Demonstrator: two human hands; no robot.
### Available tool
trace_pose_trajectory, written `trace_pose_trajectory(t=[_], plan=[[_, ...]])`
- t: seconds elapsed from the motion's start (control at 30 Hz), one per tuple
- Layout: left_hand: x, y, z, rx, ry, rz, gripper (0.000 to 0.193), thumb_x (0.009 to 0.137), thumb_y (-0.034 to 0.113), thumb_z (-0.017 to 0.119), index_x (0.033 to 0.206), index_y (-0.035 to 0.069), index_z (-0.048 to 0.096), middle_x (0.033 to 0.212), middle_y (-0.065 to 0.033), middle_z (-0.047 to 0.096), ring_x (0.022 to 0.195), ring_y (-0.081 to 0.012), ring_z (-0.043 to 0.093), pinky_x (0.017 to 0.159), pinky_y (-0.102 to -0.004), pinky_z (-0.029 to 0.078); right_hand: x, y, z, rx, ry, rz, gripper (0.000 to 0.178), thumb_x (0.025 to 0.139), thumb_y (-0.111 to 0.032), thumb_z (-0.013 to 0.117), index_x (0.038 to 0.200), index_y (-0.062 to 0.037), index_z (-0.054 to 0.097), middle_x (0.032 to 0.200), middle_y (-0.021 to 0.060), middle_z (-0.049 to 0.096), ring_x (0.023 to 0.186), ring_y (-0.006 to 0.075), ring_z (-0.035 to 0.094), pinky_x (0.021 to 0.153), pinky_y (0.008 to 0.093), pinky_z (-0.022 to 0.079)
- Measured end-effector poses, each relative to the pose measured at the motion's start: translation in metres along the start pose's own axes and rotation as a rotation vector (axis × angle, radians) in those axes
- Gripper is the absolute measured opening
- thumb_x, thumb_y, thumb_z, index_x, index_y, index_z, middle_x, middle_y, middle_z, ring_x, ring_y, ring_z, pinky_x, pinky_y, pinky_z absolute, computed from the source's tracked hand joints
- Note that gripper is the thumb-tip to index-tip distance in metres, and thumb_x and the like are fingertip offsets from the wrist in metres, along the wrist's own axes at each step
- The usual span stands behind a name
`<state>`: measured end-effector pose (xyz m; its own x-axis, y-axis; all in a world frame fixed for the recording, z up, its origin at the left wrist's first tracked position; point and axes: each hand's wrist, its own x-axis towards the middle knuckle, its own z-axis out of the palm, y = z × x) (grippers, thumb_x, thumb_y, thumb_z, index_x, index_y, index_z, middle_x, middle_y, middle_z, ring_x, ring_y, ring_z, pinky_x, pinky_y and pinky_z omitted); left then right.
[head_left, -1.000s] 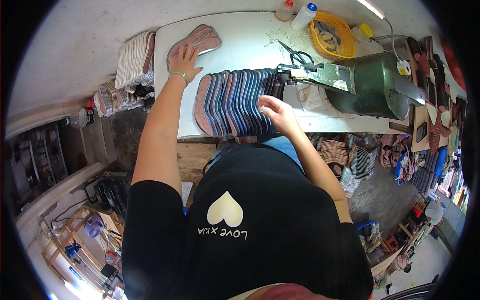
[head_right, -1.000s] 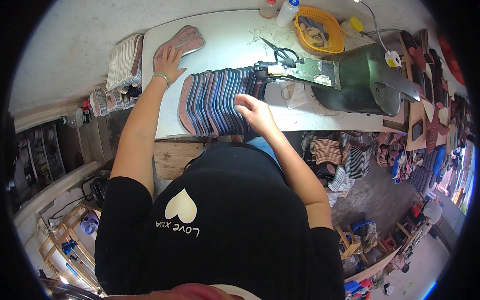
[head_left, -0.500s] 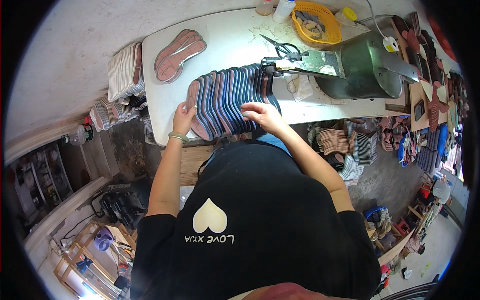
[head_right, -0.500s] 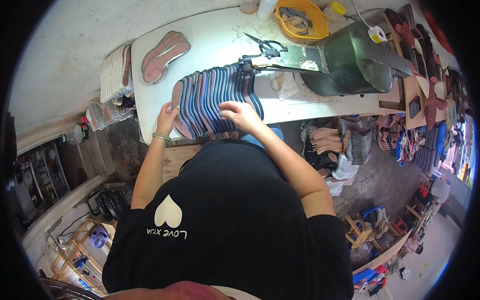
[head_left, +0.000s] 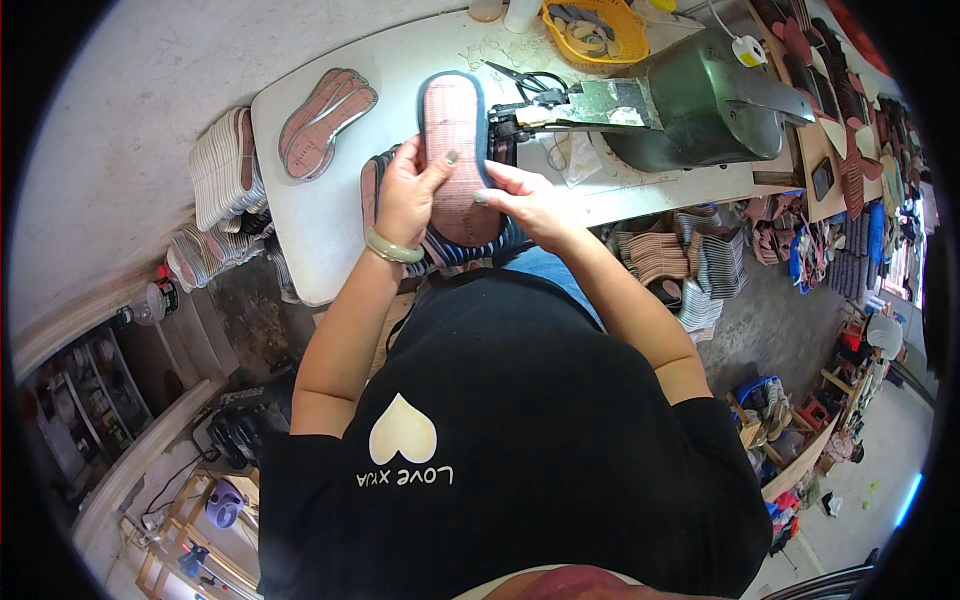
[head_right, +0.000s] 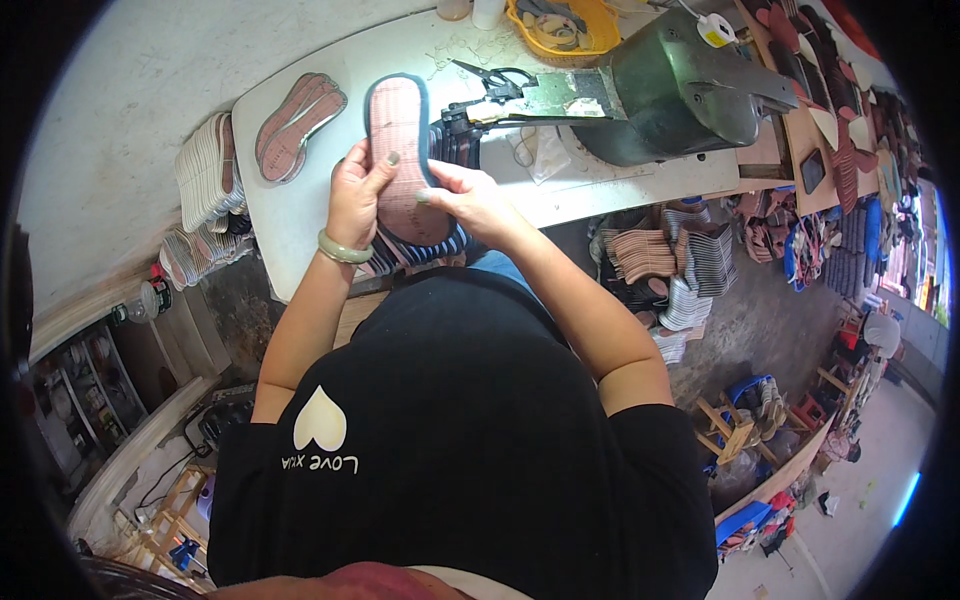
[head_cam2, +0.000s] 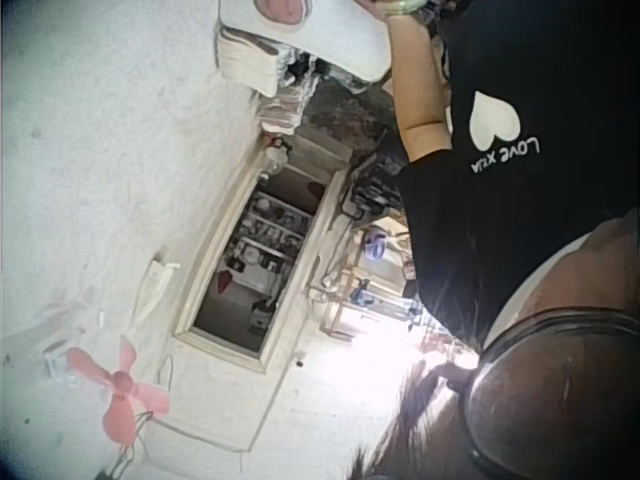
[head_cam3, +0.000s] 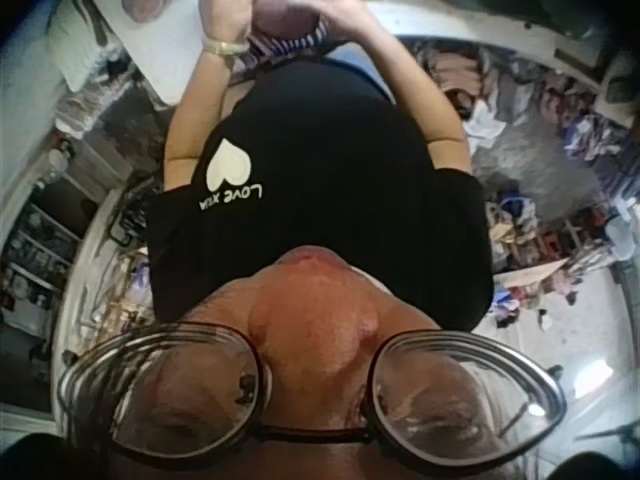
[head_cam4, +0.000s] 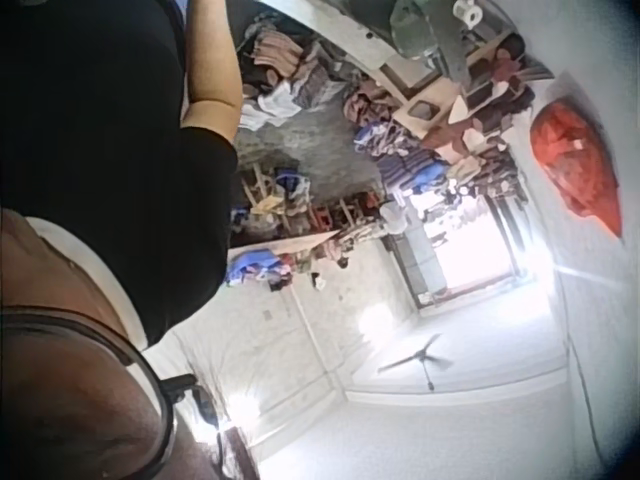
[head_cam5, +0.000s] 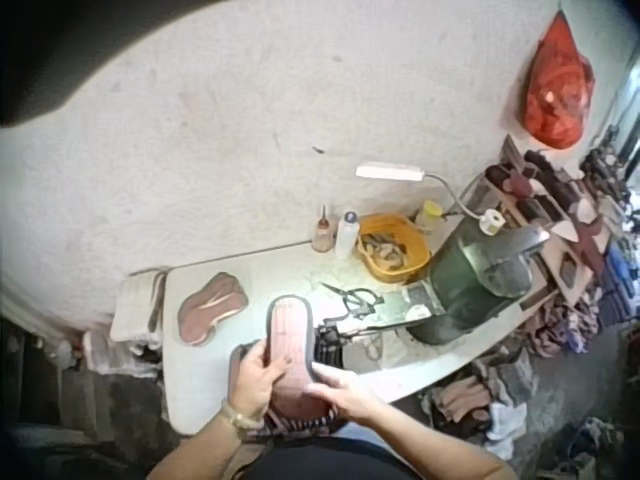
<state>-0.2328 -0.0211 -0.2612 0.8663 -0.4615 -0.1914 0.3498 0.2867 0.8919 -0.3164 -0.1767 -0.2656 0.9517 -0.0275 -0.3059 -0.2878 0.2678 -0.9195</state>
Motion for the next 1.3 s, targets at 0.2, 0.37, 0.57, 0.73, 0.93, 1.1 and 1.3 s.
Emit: trace_pose_trajectory(t=[0.2,0.37,0.57,0.73,0.93,1.1,1.3], plan=[[-0.001,0.018,0.019,-0.254,-0.169,-0.355,0.038,0.086,0.014,0.063,0.118,-0.001,0.049,0.106,-0.0062,0.061,0.095,-0.0115,0.057,0.086,-0.0250,0.044,-0.013,-0.028,-0.022,0.100,-0.009,-0.016,0.032,0.081,-0.007,0.065,0.111,0.0020,0.060,0.102,0.0021,0.062,0.091,0.0086,0.054,0.084,0.0223,0.041],[0.001,0.006,0.016,0.210,-0.378,-0.340,0.027,0.087,0.014,0.062,0.109,-0.001,0.058,0.099,-0.0046,0.064,0.087,-0.0092,0.058,0.080,-0.0232,0.046,-0.017,-0.048,-0.032,-0.061,0.058,0.068,0.006,0.078,-0.006,0.067,0.079,-0.0011,0.064,0.073,-0.0034,0.058,0.072,0.0048,0.050,0.068,0.0197,0.042],[-0.006,0.006,0.051,0.582,-0.089,-0.227,0.016,0.089,0.011,0.059,0.096,-0.003,0.063,0.091,-0.0030,0.065,0.079,-0.0075,0.058,0.075,-0.0217,0.047,-0.002,-0.019,-0.019,-0.585,0.418,-0.315,0.014,0.074,-0.006,0.066,0.087,-0.0020,0.068,0.072,0.0071,0.061,0.070,0.0162,0.058,0.066,0.0278,0.047],[0.006,-0.026,0.040,-0.039,0.006,-0.257,0.018,0.087,0.006,0.057,0.103,-0.002,0.059,0.099,-0.0075,0.064,0.088,-0.0118,0.060,0.082,-0.0255,0.046,0.001,-0.031,-0.011,-1.197,0.434,-0.625,0.026,0.076,-0.011,0.063,0.100,-0.0009,0.063,0.075,0.0092,0.055,0.071,0.0250,0.056,0.064,0.0355,0.047],[0.019,-0.020,0.047,-0.282,-0.035,-0.407,0.023,0.089,0.006,0.051,0.109,-0.002,0.057,0.105,-0.0086,0.062,0.094,-0.0149,0.060,0.086,-0.0279,0.045,-0.005,-0.030,-0.022,-1.131,0.344,-0.513,0.044,0.076,-0.029,0.069,0.111,-0.0033,0.060,0.073,0.0091,0.053,0.060,0.0235,0.057,0.053,0.0328,0.048],[0.047,-0.036,0.046,0.148,0.004,-0.052,0.022,0.087,0.012,0.056,0.103,-0.001,0.061,0.109,-0.0099,0.060,0.095,-0.0190,0.058,0.087,-0.0317,0.044,0.012,-0.025,-0.041,-1.024,0.414,-0.632,0.046,0.073,-0.032,0.071,0.110,-0.0068,0.062,0.068,0.0069,0.054,0.056,0.0207,0.055,0.050,0.0311,0.047],[0.087,-0.063,0.053,0.849,0.076,0.497,0.029,0.080,0.022,0.063,0.100,0.001,0.065,0.123,-0.0209,0.049,0.116,-0.0375,0.041,0.100,-0.0419,0.031,0.033,-0.016,-0.072,-0.841,0.476,-0.508,0.028,0.072,-0.022,0.073,0.096,-0.0081,0.068,0.076,0.0087,0.062,0.064,0.0220,0.061,0.059,0.0305,0.050]])
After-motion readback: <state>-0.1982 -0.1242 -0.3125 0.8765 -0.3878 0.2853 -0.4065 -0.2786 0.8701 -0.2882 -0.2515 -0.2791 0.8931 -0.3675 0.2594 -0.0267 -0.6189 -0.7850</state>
